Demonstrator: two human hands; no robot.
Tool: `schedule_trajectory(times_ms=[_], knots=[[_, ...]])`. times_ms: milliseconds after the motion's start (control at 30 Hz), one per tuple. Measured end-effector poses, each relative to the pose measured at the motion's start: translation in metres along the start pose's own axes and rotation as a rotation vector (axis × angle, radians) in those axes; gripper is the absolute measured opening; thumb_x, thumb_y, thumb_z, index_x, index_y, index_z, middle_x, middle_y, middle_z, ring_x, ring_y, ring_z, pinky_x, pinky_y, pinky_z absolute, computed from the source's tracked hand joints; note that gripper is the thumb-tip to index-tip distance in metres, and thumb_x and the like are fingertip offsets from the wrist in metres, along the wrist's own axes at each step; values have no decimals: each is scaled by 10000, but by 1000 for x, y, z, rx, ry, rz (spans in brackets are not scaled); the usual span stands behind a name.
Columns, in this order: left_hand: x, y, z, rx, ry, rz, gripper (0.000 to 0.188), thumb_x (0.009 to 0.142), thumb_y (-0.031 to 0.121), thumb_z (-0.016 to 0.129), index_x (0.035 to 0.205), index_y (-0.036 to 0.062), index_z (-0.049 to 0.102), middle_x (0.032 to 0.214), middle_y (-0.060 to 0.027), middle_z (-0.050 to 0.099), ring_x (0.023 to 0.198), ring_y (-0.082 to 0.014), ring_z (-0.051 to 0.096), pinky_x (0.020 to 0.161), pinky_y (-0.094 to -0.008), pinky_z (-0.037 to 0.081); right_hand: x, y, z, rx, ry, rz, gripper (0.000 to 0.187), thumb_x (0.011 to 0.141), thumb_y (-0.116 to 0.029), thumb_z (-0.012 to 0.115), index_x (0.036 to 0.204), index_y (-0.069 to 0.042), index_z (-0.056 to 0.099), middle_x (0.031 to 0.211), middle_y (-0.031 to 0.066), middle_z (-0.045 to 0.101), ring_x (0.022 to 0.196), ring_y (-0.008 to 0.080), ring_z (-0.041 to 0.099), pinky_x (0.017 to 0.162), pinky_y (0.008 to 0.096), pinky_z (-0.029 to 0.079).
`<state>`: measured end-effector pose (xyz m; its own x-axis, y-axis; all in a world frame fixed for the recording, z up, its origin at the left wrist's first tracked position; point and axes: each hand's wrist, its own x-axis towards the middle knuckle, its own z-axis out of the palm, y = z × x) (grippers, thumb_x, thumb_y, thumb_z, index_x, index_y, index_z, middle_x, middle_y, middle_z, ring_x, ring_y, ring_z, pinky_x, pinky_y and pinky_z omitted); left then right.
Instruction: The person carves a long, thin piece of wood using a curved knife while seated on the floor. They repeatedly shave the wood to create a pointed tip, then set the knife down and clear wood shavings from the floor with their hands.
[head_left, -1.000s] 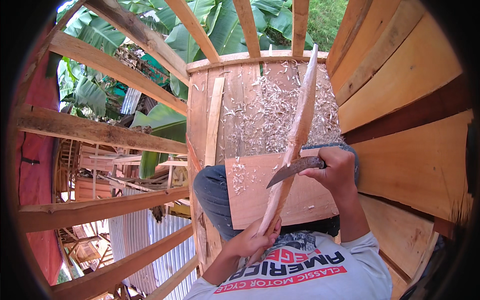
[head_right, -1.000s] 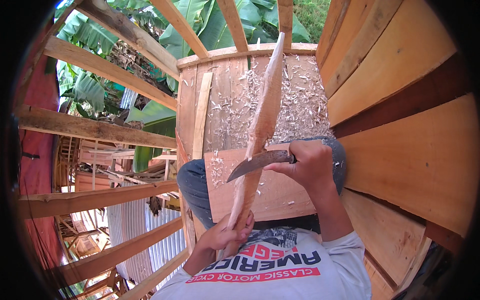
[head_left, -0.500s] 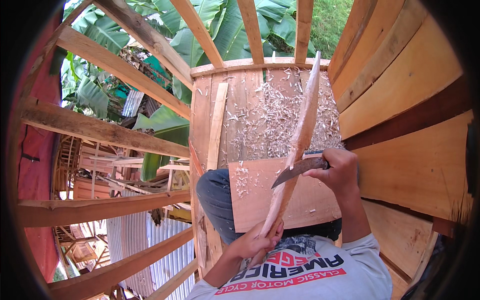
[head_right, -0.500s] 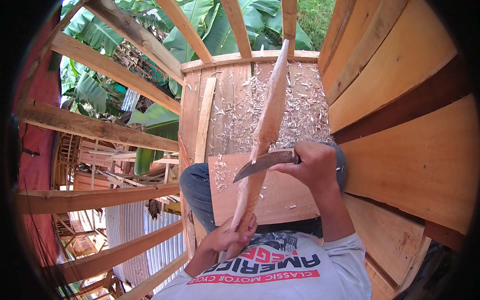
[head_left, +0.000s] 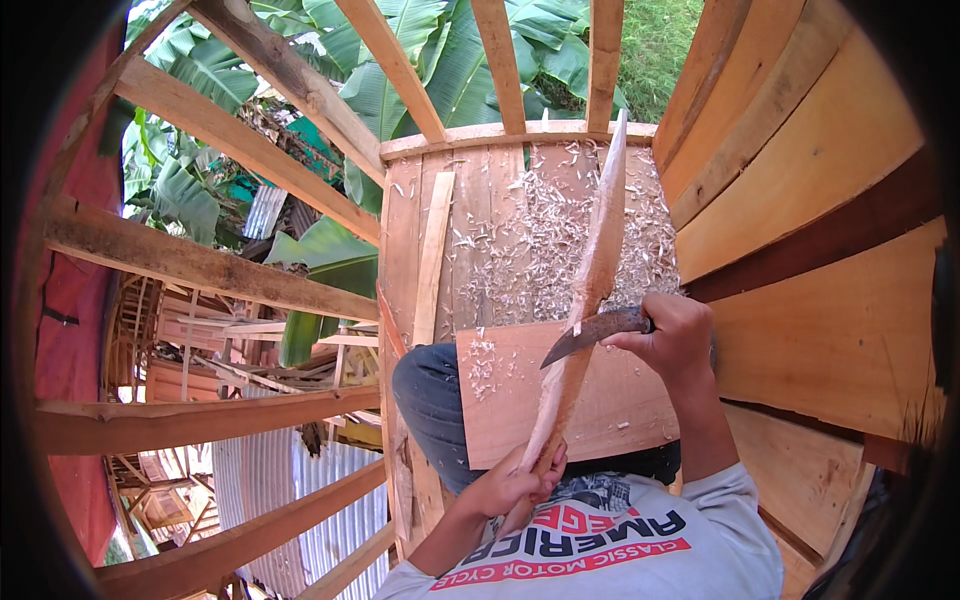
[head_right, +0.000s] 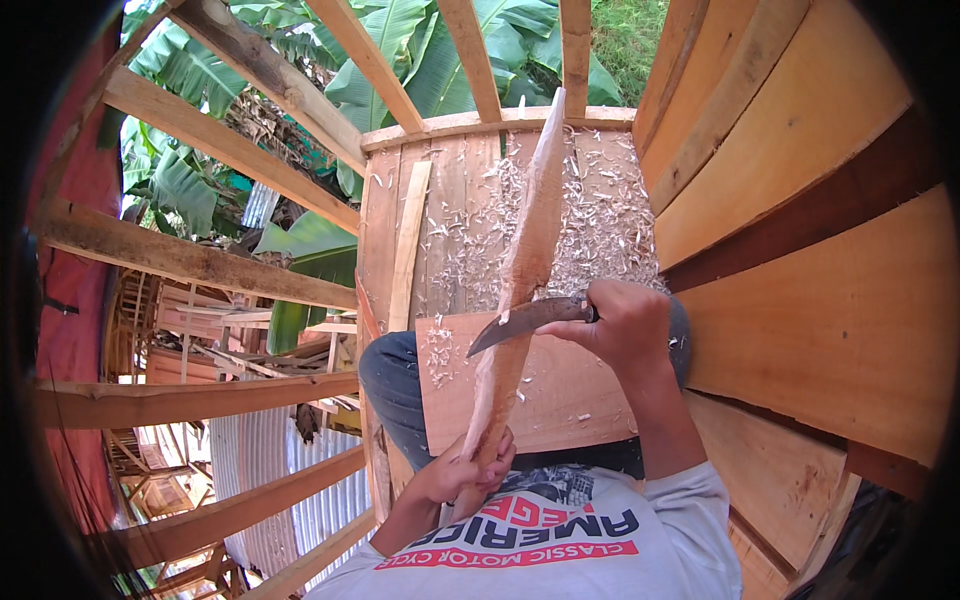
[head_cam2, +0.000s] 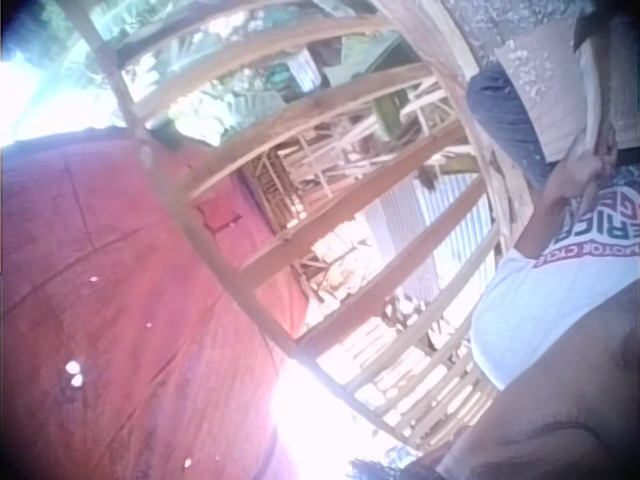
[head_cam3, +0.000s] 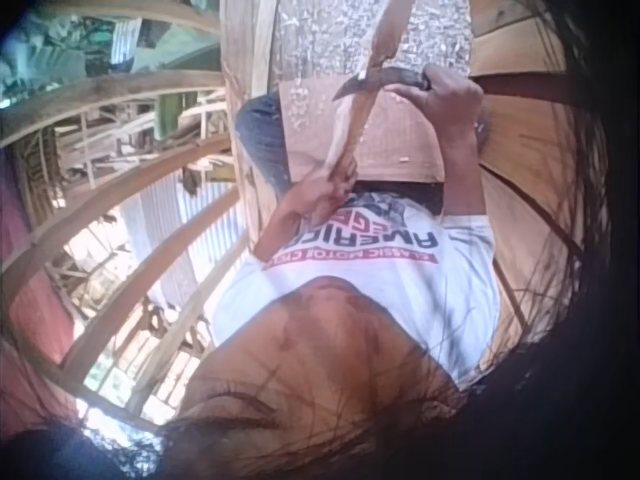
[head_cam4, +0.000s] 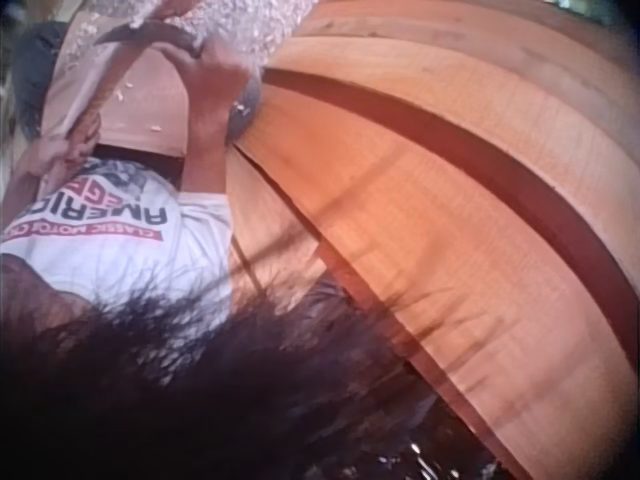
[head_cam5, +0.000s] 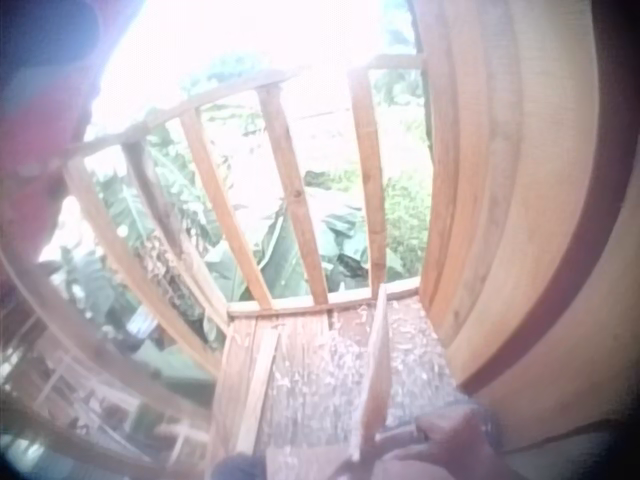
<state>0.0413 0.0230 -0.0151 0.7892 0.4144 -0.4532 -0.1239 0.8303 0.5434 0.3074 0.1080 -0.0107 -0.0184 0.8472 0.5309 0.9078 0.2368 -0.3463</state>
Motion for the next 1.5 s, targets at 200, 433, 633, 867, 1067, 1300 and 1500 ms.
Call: schedule_trajectory(times_ms=[200, 433, 633, 867, 1067, 1300, 1500], knots=[[2, -2, 4, 64, -13, -65, 293, 737, 66, 520, 1000, 64, 390, 824, -12, 392, 650, -72, 377, 558, -206, 353, 9, 19, -1, 59, 56, 264, 683, 705, -665, 667, 552, -29, 474, 487, 115, 452, 456, 303, 515, 433, 376, 386], [-22, -3, -10, -67, 80, 48, 340, 691, 46, 567, 979, 67, 387, 793, -6, 388, 613, -85, 390, 525, -223, 364, 10, 40, -34, 148, -52, 522, 652, 797, -621, 619, 654, 14, 577, 550, 194, 515, 542, 387, 540, 496, 390, 404], [-16, 30, -10, -54, 119, 68, 323, 718, 42, 568, 987, 59, 388, 777, -10, 389, 610, -82, 399, 520, -223, 366, -22, -11, -8, 487, -236, 380, 601, 780, -589, 658, 646, -7, 598, 514, 154, 499, 499, 337, 548, 480, 396, 408], [-7, 17, 10, 31, 78, 4, 283, 736, 74, 534, 977, 64, 385, 784, -3, 389, 612, -76, 380, 533, -216, 360, -12, -35, -1, 291, -159, 135, 654, 687, -681, 668, 520, -68, 514, 463, 89, 462, 433, 292, 520, 441, 380, 402], [-2, 16, 6, 168, 62, -19, 299, 729, 88, 547, 986, 63, 395, 802, -7, 392, 628, -78, 387, 543, -215, 360, -10, -24, -10, 215, -148, 233, 633, 706, -666, 667, 565, -52, 597, 480, 99, 490, 460, 284, 540, 484, 365, 428], [-15, 23, -6, -18, 55, -24, 339, 708, 92, 568, 998, 64, 394, 795, -6, 387, 628, -74, 377, 536, -211, 345, -8, -53, -44, 931, -726, 478, 245, 834, -237, 711, 863, -12, 618, 554, 17, 518, 513, 77, 525, 485, 268, 406], [-11, 22, -12, -142, -78, -59, 387, 673, 63, 568, 1011, 69, 379, 791, -3, 381, 627, -70, 365, 532, -200, 323, -6, -49, -58, 1388, -1015, 762, 114, 933, -137, 593, 965, -28, 585, 586, -42, 498, 448, 34, 452, 406, 212, 346]])
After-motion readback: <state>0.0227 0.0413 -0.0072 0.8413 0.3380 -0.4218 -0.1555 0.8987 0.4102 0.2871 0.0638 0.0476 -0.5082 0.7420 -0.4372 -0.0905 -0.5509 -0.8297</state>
